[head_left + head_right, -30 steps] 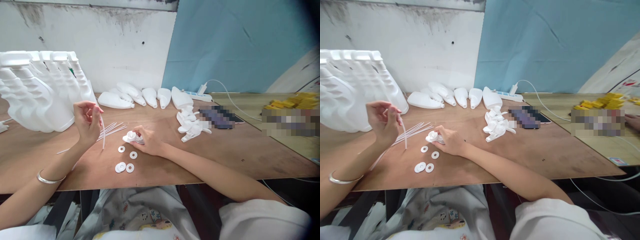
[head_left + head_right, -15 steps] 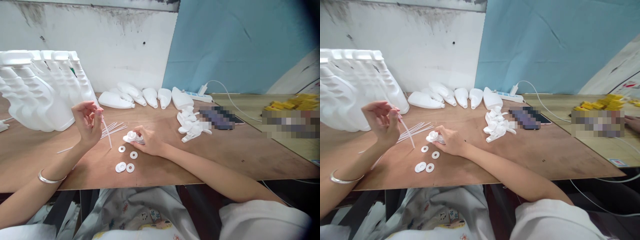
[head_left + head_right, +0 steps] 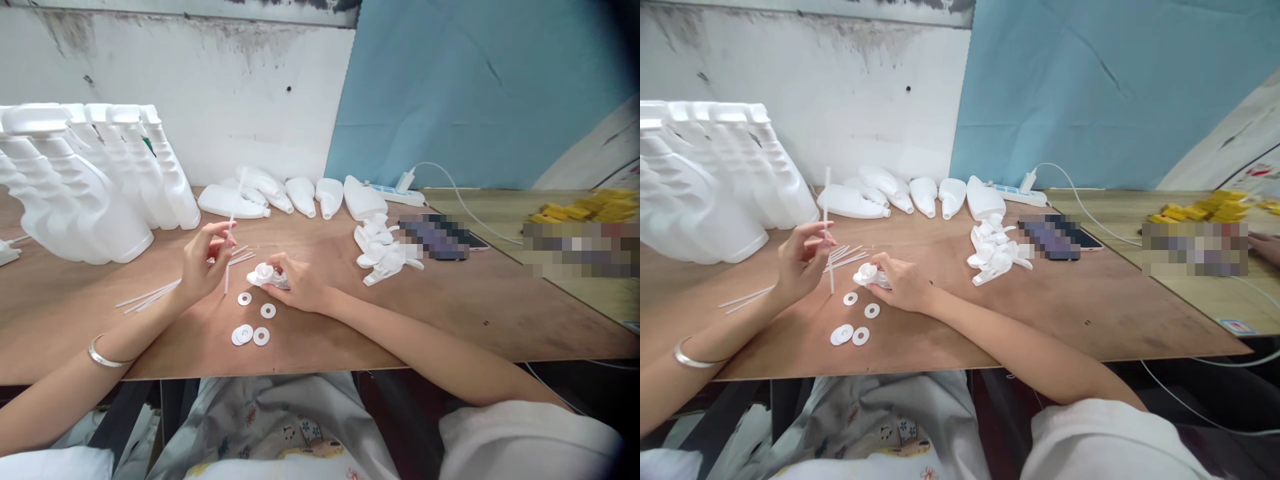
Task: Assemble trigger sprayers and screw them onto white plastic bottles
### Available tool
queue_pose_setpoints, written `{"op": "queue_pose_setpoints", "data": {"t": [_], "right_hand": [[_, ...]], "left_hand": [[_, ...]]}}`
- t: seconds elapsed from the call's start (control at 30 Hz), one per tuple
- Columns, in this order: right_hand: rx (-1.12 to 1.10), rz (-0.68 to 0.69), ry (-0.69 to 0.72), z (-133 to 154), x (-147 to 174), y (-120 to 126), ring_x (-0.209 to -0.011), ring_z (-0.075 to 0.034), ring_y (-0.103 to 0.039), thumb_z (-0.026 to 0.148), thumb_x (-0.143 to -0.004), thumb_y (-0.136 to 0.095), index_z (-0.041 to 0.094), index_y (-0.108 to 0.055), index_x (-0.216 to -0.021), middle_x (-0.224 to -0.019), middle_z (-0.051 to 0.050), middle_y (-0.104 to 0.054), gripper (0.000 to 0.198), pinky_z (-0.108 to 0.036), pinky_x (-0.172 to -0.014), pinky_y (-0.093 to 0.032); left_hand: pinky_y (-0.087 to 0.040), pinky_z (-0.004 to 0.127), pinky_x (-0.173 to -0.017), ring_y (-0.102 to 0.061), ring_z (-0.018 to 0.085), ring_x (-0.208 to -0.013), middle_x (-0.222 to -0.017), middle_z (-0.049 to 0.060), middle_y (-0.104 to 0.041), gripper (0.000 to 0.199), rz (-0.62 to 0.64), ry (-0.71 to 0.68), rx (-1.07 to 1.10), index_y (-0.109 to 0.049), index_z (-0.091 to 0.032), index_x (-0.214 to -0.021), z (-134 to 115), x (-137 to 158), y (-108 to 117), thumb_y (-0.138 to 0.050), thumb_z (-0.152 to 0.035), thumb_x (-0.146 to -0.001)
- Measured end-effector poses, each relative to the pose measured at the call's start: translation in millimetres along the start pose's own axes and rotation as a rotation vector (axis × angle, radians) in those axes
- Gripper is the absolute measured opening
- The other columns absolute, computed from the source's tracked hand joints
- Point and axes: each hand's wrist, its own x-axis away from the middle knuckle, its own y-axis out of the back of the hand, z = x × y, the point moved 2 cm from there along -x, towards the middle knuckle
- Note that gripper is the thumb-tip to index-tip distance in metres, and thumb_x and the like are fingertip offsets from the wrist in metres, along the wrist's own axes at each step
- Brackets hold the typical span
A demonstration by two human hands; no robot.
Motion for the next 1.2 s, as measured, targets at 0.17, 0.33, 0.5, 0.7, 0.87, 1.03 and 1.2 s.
{"op": "queue_pose_setpoints", "data": {"t": [0.17, 0.33, 0.5, 0.7, 0.87, 1.03, 1.2], "right_hand": [[-0.004, 0.012, -0.002, 0, 0, 0, -0.072, -0.015, -0.06, 0.032, -0.078, -0.057, 0.019, -0.042, -0.1, -0.083, -0.004, -0.06, 0.029, -0.024, -0.063, -0.045], [-0.009, 0.01, -0.003, 0, 0, 0, -0.07, -0.015, -0.06, 0.031, -0.077, -0.058, 0.018, -0.042, -0.1, -0.082, -0.003, -0.06, 0.03, -0.024, -0.062, -0.045], [-0.001, 0.005, 0.009, 0, 0, 0, -0.07, -0.015, -0.06, 0.031, -0.078, -0.057, 0.018, -0.042, -0.1, -0.082, -0.004, -0.06, 0.03, -0.024, -0.063, -0.044], [-0.002, 0.0, 0.014, -1, 0, 0, -0.071, -0.015, -0.06, 0.029, -0.077, -0.058, 0.018, -0.042, -0.1, -0.083, -0.003, -0.06, 0.03, -0.024, -0.062, -0.044], [-0.011, 0.007, -0.001, -1, 0, -1, -0.071, -0.015, -0.06, 0.03, -0.077, -0.058, 0.019, -0.042, -0.1, -0.084, -0.003, -0.061, 0.03, -0.024, -0.062, -0.044], [-0.013, 0.005, -0.003, -1, 0, -1, -0.07, -0.015, -0.061, 0.03, -0.078, -0.058, 0.019, -0.042, -0.1, -0.084, -0.003, -0.062, 0.03, -0.024, -0.061, -0.044], [-0.011, 0.005, 0.01, -1, 0, -1, -0.071, -0.015, -0.06, 0.029, -0.077, -0.059, 0.018, -0.042, -0.101, -0.085, -0.003, -0.061, 0.031, -0.024, -0.061, -0.044]], "left_hand": [[-0.044, 0.016, -0.042, -0.049, 0.002, -0.043, -0.082, -0.001, -0.051, 0.019, -0.019, 0.044, 0.173, -0.046, -0.02, -0.103, 2, -2, 1, -0.049, -0.021, -0.084], [-0.045, 0.017, -0.042, -0.052, 0.003, -0.044, -0.076, -0.002, -0.052, 0.013, -0.02, 0.142, 0.169, -0.048, -0.018, -0.094, 3, -4, -2, -0.052, -0.024, -0.083], [-0.046, 0.019, -0.042, -0.054, 0.006, -0.045, -0.075, -0.001, -0.054, 0.013, -0.026, 0.263, 0.163, -0.048, -0.017, -0.079, 2, -7, 0, -0.056, -0.026, -0.079], [-0.048, 0.021, -0.052, -0.057, 0.01, -0.05, -0.058, -0.001, -0.058, 0.018, 0.219, 0.369, 0.014, -0.058, -0.015, -0.075, 8, -4, -6, -0.054, -0.032, -0.079], [-0.047, 0.022, -0.053, -0.059, 0.013, -0.056, -0.068, 0.003, -0.065, 0.022, 0.468, 0.372, 0.001, -0.064, -0.014, -0.079, 15, 2, -14, -0.057, -0.035, -0.076], [-0.045, 0.022, -0.054, -0.057, 0.013, -0.059, -0.071, 0.003, -0.064, 0.023, 0.561, 0.367, -0.048, -0.066, -0.015, -0.08, 19, 4, -15, -0.058, -0.037, -0.075], [-0.044, 0.022, -0.049, -0.054, 0.009, -0.051, -0.077, 0.003, -0.057, 0.022, 0.43, 0.344, -0.021, -0.063, -0.014, -0.082, 15, 0, -14, -0.054, -0.035, -0.078]]}}
